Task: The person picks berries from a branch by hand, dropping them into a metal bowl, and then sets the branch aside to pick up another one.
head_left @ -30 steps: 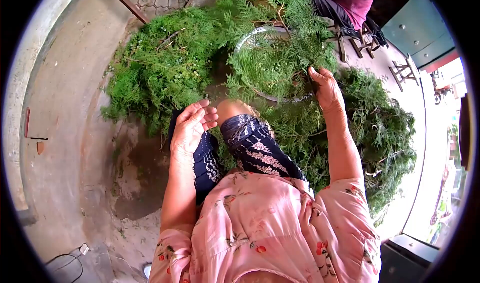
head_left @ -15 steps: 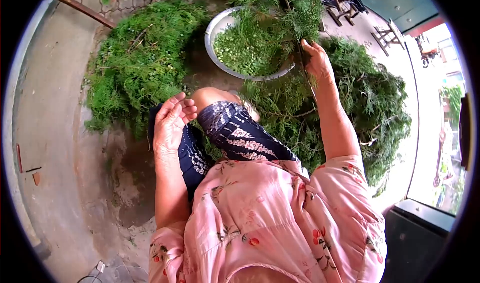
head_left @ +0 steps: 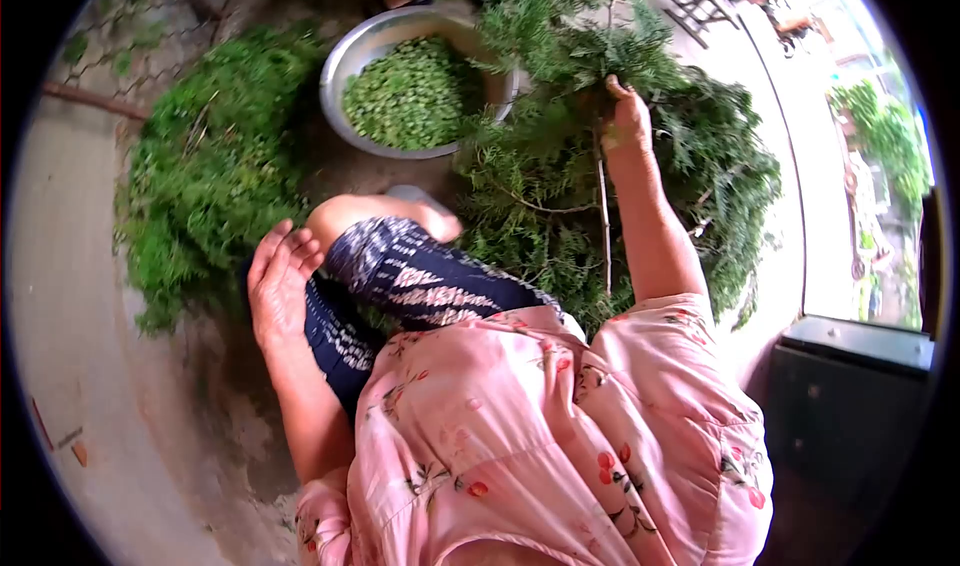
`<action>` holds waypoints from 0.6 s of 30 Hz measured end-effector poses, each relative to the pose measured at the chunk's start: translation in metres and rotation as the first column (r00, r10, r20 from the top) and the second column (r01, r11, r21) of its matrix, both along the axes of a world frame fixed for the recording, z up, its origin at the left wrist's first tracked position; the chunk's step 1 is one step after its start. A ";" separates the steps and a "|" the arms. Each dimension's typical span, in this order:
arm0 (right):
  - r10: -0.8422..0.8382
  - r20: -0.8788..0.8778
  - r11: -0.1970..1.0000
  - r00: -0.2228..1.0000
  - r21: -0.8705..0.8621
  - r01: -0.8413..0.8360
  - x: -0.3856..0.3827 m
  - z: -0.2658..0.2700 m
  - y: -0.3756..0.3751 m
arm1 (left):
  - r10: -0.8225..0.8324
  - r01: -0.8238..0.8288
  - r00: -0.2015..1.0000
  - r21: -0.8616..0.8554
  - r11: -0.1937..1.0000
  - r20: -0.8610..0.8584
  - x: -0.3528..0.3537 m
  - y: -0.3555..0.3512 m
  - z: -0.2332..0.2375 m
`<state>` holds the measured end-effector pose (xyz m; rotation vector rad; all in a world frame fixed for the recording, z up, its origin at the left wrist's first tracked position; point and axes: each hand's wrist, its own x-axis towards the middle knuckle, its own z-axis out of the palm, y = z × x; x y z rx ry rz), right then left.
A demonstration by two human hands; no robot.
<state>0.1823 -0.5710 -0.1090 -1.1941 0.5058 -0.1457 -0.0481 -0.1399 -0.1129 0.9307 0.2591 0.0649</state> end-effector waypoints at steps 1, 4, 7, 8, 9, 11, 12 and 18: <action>-0.074 0.017 0.997 0.997 0.009 0.074 -0.010 0.007 -0.001 | -0.001 0.001 1.000 0.004 1.000 -0.004 0.000 -0.001 0.001; -0.201 0.099 0.976 0.975 0.111 0.190 -0.024 0.013 -0.021 | 0.026 -0.026 0.999 0.003 1.000 -0.035 0.002 -0.003 0.004; -0.297 0.178 0.952 0.938 0.132 0.276 -0.033 0.010 -0.060 | 0.008 -0.008 0.999 0.002 1.000 -0.039 0.005 -0.002 0.005; -0.351 0.182 0.935 0.919 0.112 0.335 -0.035 0.009 -0.075 | 0.012 -0.011 0.999 0.005 1.000 -0.044 0.005 -0.003 0.005; -0.403 0.185 0.915 0.896 0.092 0.392 -0.036 0.011 -0.091 | 0.002 -0.002 0.999 0.002 1.000 -0.044 0.006 -0.003 0.005; -0.504 0.182 0.864 0.844 0.091 0.496 -0.038 0.018 -0.122 | -0.002 0.003 0.999 0.012 1.000 -0.049 0.008 -0.003 0.004; -0.541 0.174 0.839 0.823 0.035 0.544 -0.041 0.022 -0.136 | -0.008 0.008 0.999 0.011 1.000 -0.049 0.009 -0.003 0.003; -0.261 -0.216 0.037 0.941 -0.976 -0.214 -0.069 -0.052 -0.283 | 0.007 -0.006 0.998 0.019 1.000 -0.056 0.010 -0.004 0.003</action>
